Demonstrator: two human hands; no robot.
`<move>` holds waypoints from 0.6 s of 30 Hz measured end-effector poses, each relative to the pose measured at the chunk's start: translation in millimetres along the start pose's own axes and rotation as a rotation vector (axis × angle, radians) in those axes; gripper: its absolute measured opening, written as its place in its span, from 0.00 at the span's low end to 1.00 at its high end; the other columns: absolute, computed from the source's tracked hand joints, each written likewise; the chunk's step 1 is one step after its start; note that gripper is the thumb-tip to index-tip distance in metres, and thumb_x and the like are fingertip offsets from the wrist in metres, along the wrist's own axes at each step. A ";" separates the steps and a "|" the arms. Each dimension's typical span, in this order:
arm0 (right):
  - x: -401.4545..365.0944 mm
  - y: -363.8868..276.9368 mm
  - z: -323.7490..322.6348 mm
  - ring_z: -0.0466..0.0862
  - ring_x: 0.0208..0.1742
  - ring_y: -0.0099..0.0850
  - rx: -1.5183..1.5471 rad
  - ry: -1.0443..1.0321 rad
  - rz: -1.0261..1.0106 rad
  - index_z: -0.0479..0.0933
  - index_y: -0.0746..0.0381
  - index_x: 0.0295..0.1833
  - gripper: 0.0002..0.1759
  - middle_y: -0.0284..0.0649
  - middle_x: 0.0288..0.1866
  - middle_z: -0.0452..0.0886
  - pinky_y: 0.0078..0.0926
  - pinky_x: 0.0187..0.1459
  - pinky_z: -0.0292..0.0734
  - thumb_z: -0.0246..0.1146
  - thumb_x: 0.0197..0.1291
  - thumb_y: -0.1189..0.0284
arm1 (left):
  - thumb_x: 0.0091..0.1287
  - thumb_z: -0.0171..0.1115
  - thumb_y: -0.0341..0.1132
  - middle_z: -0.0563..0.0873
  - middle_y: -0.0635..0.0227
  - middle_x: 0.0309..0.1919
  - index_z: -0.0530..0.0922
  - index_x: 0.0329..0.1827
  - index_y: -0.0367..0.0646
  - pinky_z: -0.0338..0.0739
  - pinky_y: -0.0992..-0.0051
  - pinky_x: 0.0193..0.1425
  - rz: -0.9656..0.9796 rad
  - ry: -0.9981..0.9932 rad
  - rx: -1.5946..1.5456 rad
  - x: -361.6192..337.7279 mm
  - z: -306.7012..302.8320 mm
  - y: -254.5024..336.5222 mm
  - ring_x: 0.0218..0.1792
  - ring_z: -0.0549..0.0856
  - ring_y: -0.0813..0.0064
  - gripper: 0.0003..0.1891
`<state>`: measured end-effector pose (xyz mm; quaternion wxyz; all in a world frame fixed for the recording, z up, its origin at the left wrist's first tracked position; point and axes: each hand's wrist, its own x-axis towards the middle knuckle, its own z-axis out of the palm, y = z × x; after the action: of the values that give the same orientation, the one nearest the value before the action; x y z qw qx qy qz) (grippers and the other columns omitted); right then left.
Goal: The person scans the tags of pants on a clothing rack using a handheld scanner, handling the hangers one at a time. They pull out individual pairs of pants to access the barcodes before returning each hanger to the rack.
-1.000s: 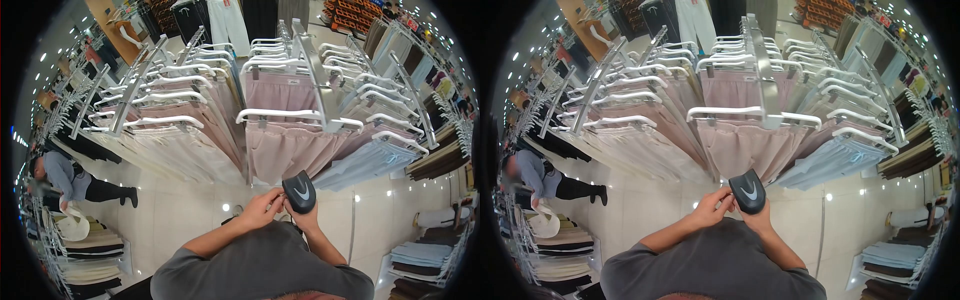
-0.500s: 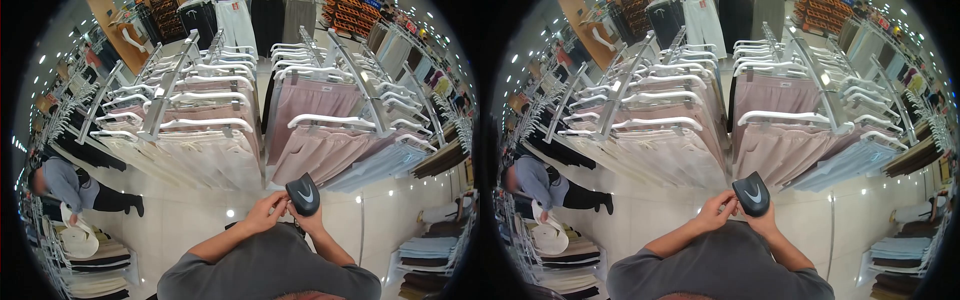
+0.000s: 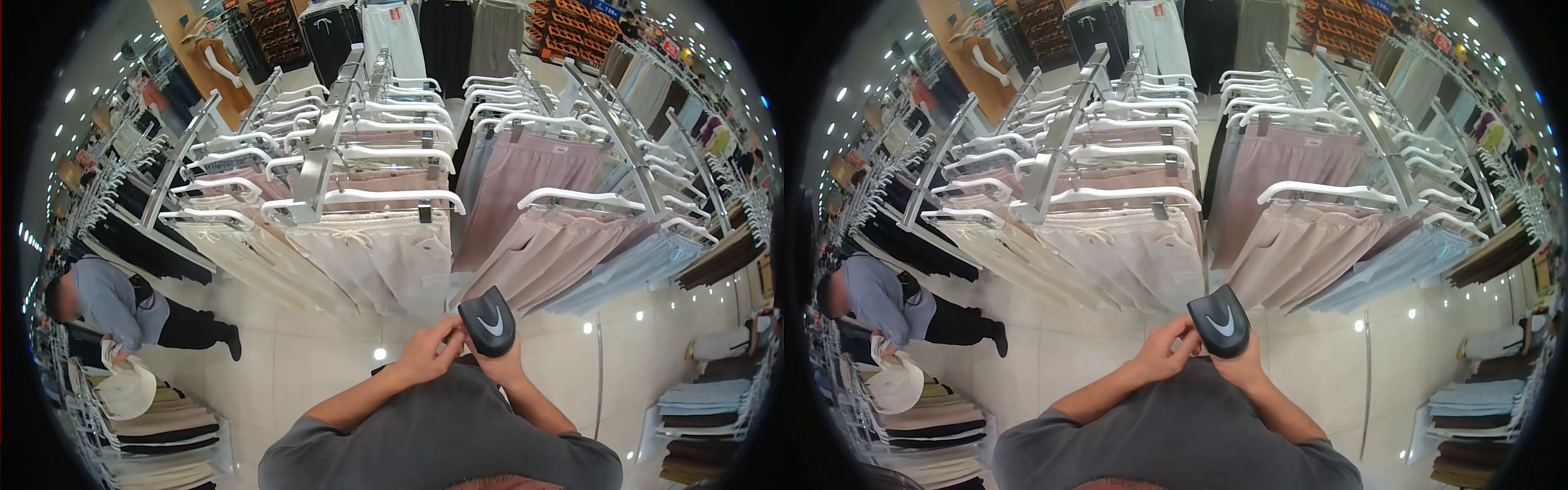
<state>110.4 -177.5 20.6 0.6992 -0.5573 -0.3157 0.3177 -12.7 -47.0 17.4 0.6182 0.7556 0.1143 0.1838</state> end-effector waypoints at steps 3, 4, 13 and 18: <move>-2.2 0.1 3.5 0.85 0.44 0.24 -0.031 0.035 -0.003 0.82 0.68 0.53 0.12 0.37 0.44 0.87 0.25 0.48 0.83 0.68 0.64 0.83 | 0.79 0.56 0.29 0.88 0.65 0.37 0.75 0.67 0.39 0.83 0.71 0.40 -0.008 -0.008 -0.011 -3.3 -0.3 0.8 0.33 0.88 0.73 0.16; -2.8 -1.4 4.3 0.86 0.45 0.24 -0.070 0.044 0.000 0.83 0.68 0.53 0.12 0.37 0.44 0.88 0.25 0.49 0.83 0.68 0.64 0.83 | 0.79 0.56 0.29 0.88 0.65 0.37 0.75 0.67 0.39 0.83 0.71 0.40 -0.006 -0.009 -0.012 -4.7 -0.3 -0.7 0.33 0.88 0.73 0.16; -5.2 -14.6 14.5 0.86 0.46 0.24 -0.144 0.033 0.070 0.83 0.68 0.53 0.14 0.37 0.45 0.88 0.26 0.49 0.82 0.70 0.62 0.83 | 0.79 0.54 0.27 0.88 0.64 0.37 0.76 0.66 0.39 0.82 0.73 0.41 -0.001 -0.029 -0.052 -10.1 -9.4 -1.8 0.33 0.87 0.74 0.15; -10.3 -6.5 19.3 0.85 0.46 0.22 -0.092 0.052 0.063 0.83 0.68 0.52 0.13 0.36 0.45 0.88 0.25 0.48 0.82 0.70 0.63 0.83 | 0.79 0.53 0.25 0.86 0.65 0.35 0.76 0.62 0.37 0.82 0.73 0.41 0.018 -0.013 -0.095 -15.5 -9.9 -10.2 0.32 0.86 0.74 0.13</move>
<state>89.4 -175.7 29.5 0.6704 -0.6065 -0.2942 0.3101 -30.3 -42.2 6.9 0.6524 0.7277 0.0948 0.1895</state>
